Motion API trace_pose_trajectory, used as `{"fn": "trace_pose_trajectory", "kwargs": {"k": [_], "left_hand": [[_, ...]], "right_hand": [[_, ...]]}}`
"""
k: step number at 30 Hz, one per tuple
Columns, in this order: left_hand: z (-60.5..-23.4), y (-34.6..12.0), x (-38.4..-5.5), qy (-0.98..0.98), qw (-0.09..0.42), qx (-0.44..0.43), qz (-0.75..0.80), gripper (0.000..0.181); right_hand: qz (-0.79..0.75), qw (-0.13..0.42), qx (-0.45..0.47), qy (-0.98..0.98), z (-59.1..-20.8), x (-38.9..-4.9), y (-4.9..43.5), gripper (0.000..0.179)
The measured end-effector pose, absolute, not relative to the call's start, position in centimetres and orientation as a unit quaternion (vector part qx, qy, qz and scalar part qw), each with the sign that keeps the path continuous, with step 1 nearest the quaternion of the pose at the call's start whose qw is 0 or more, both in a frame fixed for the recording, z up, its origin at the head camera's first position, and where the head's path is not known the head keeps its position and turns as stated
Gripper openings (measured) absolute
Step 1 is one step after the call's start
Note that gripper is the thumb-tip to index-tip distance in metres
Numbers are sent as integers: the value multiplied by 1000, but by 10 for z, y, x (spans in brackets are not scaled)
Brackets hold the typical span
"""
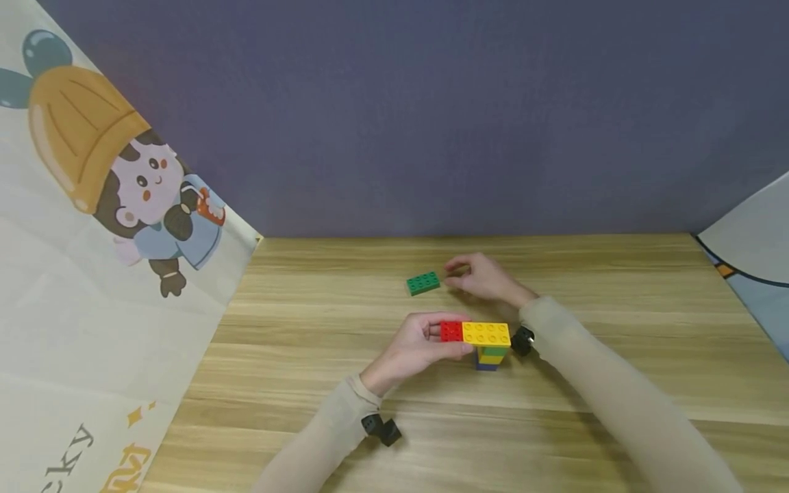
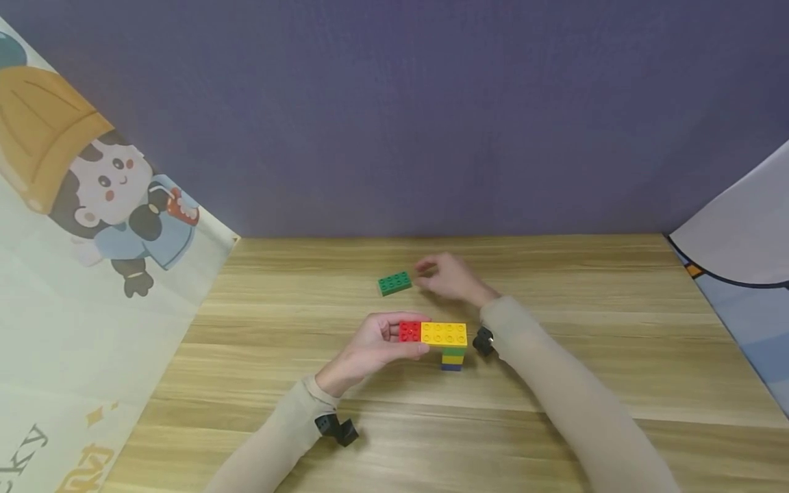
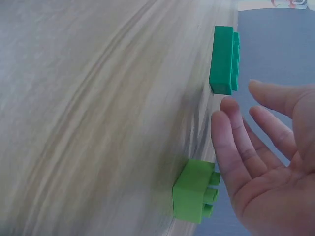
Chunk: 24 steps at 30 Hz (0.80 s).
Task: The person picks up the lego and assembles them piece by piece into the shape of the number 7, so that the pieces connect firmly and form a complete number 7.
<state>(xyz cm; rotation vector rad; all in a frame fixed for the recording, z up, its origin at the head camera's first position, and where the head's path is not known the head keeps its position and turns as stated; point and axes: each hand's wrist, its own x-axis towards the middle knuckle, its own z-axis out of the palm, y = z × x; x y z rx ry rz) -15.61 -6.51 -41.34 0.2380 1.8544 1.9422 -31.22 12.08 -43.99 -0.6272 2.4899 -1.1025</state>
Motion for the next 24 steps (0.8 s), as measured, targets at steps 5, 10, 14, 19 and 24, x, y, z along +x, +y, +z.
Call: {"fn": "trace_pose_trajectory", "kwargs": {"k": [5, 10, 14, 19, 24], "left_hand": [[-413, -66, -156, 672, 220, 87, 702, 47], [-412, -66, -156, 674, 220, 90, 700, 47], [-414, -66, -156, 671, 220, 89, 703, 46], [-414, -65, -156, 673, 222, 88, 700, 47], [-415, -65, -157, 671, 220, 90, 702, 47]], "right_hand": [[-393, 174, -227, 874, -442, -314, 116, 44], [-403, 179, -233, 867, -447, -315, 111, 47], [-402, 179, -236, 867, -452, -315, 107, 50], [-405, 180, -240, 863, -457, -317, 103, 52], [-411, 175, -252, 859, -459, -317, 101, 49]]}}
